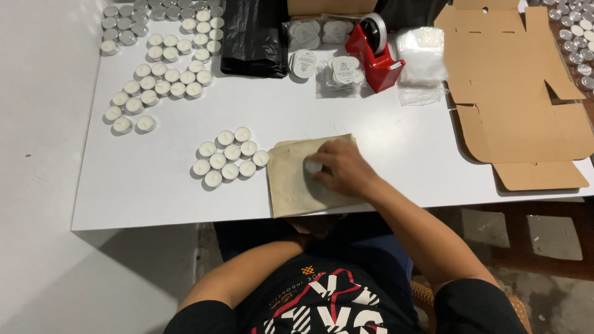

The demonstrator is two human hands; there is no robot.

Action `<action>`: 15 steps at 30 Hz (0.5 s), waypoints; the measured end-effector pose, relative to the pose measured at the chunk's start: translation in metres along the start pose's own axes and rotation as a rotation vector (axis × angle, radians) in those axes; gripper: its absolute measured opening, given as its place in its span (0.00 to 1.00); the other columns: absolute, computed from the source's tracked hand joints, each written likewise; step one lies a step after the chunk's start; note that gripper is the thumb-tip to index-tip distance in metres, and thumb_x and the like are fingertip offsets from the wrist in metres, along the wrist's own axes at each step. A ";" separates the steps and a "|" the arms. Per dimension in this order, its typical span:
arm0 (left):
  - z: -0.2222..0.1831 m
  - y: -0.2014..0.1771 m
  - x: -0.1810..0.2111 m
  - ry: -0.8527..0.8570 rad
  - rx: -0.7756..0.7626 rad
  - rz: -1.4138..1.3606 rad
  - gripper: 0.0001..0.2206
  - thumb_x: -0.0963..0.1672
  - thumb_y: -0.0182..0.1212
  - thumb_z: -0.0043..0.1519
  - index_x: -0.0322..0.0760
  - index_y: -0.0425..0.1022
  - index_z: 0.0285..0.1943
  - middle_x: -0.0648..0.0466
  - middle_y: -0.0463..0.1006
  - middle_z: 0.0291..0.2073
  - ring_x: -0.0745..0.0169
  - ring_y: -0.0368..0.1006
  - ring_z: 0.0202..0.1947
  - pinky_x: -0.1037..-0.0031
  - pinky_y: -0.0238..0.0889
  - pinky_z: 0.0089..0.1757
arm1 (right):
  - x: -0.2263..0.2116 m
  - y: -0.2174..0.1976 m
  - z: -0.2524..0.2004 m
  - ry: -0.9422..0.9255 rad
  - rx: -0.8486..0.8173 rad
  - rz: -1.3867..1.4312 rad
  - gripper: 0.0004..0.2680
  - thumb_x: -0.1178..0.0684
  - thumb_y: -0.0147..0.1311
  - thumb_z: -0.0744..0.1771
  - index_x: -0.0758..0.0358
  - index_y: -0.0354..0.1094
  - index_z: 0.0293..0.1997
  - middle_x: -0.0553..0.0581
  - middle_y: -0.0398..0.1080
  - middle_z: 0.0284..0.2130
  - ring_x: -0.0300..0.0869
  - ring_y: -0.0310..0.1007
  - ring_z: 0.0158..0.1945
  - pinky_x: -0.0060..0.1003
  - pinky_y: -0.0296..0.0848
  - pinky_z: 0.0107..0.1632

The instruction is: Polishing the surface of tea light candles by rubbing them against a cloth on a production table.

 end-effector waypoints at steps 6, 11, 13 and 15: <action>0.067 -0.019 0.054 -0.033 0.027 -0.037 0.18 0.51 0.48 0.61 0.38 0.81 0.42 0.44 0.82 0.42 0.42 0.78 0.50 0.54 0.69 0.48 | -0.032 0.014 -0.014 -0.077 -0.084 0.065 0.14 0.42 0.63 0.63 0.49 0.75 0.52 0.52 0.71 0.47 0.48 0.70 0.51 0.42 0.64 0.53; 0.071 -0.022 0.054 -0.060 0.049 -0.063 0.18 0.51 0.49 0.61 0.37 0.82 0.41 0.43 0.83 0.40 0.41 0.78 0.48 0.54 0.70 0.47 | 0.021 0.001 0.003 0.080 0.040 -0.041 0.13 0.45 0.63 0.63 0.48 0.76 0.52 0.51 0.72 0.47 0.48 0.71 0.50 0.45 0.64 0.51; 0.073 -0.026 0.052 -0.073 0.064 -0.072 0.18 0.51 0.49 0.60 0.37 0.82 0.40 0.43 0.83 0.39 0.41 0.79 0.48 0.54 0.71 0.47 | 0.013 0.002 -0.001 0.153 0.058 -0.075 0.13 0.46 0.62 0.64 0.48 0.75 0.53 0.51 0.72 0.48 0.46 0.70 0.51 0.42 0.62 0.52; 0.077 -0.025 0.053 -0.078 0.073 -0.084 0.18 0.51 0.50 0.60 0.37 0.82 0.40 0.43 0.83 0.39 0.41 0.79 0.47 0.54 0.71 0.46 | -0.030 0.013 -0.014 -0.053 -0.022 0.040 0.15 0.42 0.64 0.62 0.44 0.75 0.52 0.49 0.73 0.48 0.48 0.72 0.51 0.45 0.65 0.50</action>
Point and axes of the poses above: each hand's wrist, its own z-axis towards the middle knuckle, its own y-axis out of the palm, x = y × z, the point moved 5 cm from there along z, towards the middle knuckle
